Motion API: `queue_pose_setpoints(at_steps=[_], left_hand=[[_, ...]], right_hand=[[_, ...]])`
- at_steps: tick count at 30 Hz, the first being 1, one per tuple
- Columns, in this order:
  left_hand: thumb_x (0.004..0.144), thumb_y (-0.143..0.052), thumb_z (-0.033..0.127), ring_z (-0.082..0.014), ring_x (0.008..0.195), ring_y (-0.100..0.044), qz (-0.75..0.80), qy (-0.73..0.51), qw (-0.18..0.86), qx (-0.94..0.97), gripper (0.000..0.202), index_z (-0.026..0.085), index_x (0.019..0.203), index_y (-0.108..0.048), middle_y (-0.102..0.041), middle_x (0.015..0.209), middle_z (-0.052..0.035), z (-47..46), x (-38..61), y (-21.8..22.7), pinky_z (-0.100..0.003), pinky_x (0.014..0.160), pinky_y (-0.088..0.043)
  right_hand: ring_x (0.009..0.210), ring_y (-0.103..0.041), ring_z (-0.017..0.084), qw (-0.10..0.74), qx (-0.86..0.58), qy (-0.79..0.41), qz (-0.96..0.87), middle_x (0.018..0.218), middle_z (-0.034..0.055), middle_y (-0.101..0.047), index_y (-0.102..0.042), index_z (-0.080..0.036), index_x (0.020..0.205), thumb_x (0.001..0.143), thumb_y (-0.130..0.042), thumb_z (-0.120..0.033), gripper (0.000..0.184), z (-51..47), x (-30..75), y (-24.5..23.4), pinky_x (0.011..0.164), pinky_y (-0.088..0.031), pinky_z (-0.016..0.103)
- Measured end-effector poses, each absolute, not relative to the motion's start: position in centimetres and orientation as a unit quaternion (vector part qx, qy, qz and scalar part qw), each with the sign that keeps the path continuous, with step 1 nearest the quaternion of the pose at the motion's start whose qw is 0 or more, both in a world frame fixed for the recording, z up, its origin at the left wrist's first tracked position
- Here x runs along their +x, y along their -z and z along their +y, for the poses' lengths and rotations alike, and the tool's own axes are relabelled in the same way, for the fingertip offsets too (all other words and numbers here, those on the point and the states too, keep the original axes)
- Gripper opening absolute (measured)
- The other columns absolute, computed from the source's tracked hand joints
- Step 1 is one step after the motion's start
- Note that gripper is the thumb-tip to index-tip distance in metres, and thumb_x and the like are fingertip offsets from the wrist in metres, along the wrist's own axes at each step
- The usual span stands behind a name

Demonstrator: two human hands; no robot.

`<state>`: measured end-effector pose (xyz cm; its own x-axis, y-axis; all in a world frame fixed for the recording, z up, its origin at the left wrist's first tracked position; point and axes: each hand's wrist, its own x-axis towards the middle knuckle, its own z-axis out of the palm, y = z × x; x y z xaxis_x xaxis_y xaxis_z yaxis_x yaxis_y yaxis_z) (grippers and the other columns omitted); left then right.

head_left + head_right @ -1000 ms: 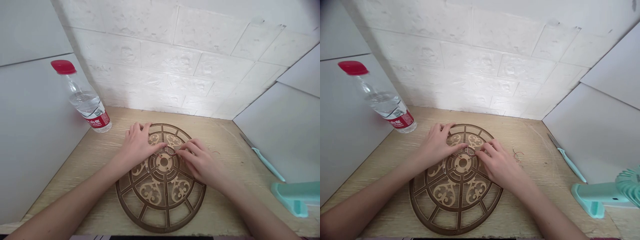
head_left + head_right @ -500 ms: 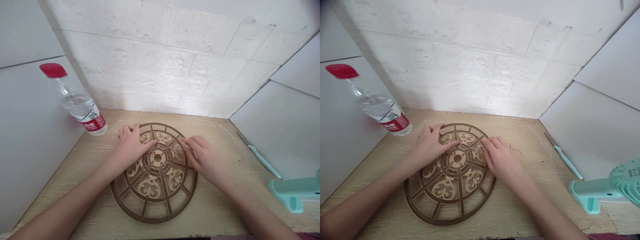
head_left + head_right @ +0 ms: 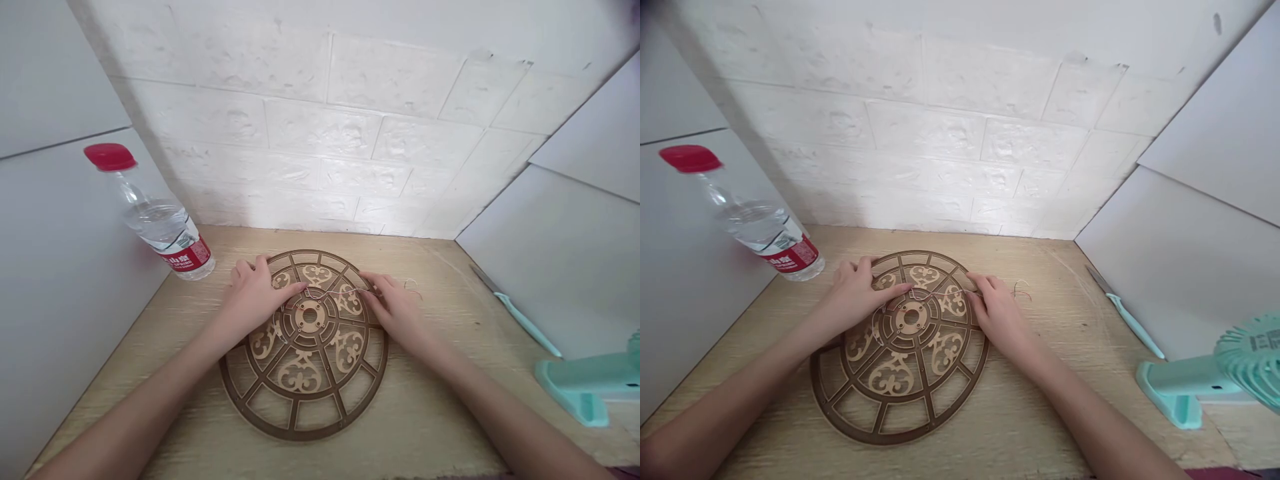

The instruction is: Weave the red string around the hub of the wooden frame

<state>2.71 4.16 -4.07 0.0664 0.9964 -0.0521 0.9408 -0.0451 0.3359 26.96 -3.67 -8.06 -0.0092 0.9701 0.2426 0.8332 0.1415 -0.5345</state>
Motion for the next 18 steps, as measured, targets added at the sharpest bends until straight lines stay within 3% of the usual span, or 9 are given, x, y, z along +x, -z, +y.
queue_pose_setpoints(at_steps=[7,12,18], left_hand=[[0.057,-0.047,0.086,-0.0389,0.113,-0.051,0.667,-0.093,0.186,0.715,0.106,0.014,0.134,-0.037,-0.04,0.129,-0.0226,4.7,2.5,4.3,-0.045,0.087,-0.044],[0.056,-0.049,0.085,-0.038,0.125,-0.04,0.659,-0.122,0.163,0.724,0.107,0.012,0.133,-0.038,-0.042,0.128,-0.0216,4.7,2.6,4.7,-0.046,0.097,-0.038],[0.059,-0.047,0.086,-0.038,0.125,-0.039,0.658,-0.104,0.163,0.728,0.104,0.016,0.135,-0.038,-0.04,0.126,-0.0204,4.5,2.8,4.6,-0.046,0.099,-0.036]], right_hand=[[0.11,-0.053,0.021,0.307,-0.621,-0.092,-0.715,0.116,0.0059,-0.059,-0.059,-0.027,0.116,0.096,-0.042,-0.031,0.027,-3.7,26.9,8.1,0.093,-0.045,0.038],[0.111,-0.047,0.024,0.272,-0.592,-0.021,-0.758,0.115,0.007,-0.059,-0.066,-0.022,0.101,0.094,-0.046,-0.025,0.022,-4.2,26.7,7.6,0.09,-0.046,0.039],[0.097,-0.053,0.022,0.248,-0.562,-0.049,-0.787,0.098,0.0072,-0.064,-0.063,-0.018,0.114,0.096,-0.042,-0.022,0.028,-5.1,26.7,5.9,0.084,-0.048,0.036]])
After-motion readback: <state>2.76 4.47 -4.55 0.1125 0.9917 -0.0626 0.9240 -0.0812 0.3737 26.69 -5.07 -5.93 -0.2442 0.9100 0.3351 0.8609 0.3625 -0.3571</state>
